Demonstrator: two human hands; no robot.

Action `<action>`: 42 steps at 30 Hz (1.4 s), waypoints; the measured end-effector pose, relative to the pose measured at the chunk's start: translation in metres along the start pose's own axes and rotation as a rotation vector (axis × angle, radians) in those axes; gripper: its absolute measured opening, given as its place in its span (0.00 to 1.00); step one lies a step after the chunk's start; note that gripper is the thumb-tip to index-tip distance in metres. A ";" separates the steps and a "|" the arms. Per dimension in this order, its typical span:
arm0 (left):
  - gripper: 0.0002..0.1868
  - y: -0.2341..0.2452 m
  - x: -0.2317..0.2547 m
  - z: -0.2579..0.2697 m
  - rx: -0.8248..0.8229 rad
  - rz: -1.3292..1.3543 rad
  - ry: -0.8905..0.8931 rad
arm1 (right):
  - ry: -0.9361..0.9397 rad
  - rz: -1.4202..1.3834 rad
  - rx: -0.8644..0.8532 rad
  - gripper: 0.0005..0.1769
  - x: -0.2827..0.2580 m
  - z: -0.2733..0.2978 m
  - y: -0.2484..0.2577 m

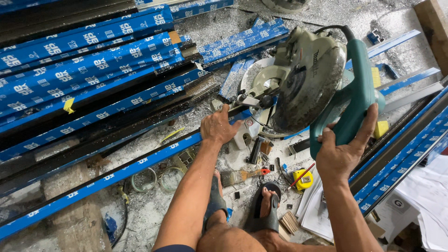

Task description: The person measures metal profiles using a tape measure and a pencil before cutting them using a miter saw.

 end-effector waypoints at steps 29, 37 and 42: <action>0.38 0.012 0.019 0.007 0.042 -0.015 0.070 | -0.214 0.085 0.202 0.47 0.067 0.038 -0.023; 0.33 0.013 0.017 0.005 0.084 0.014 0.052 | -0.115 0.100 0.242 0.44 0.076 0.046 -0.030; 0.33 0.016 0.022 0.010 0.064 -0.001 0.087 | -0.077 0.123 0.267 0.43 0.076 0.050 -0.030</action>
Point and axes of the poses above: each hand's wrist, its own z-axis away from the middle knuckle, its own y-axis out of the back of the hand, x = y × z, the point moved 6 cm from there along -z, towards the middle knuckle, and after that the axes turned 12 degrees about z, right-handed, at the moved point
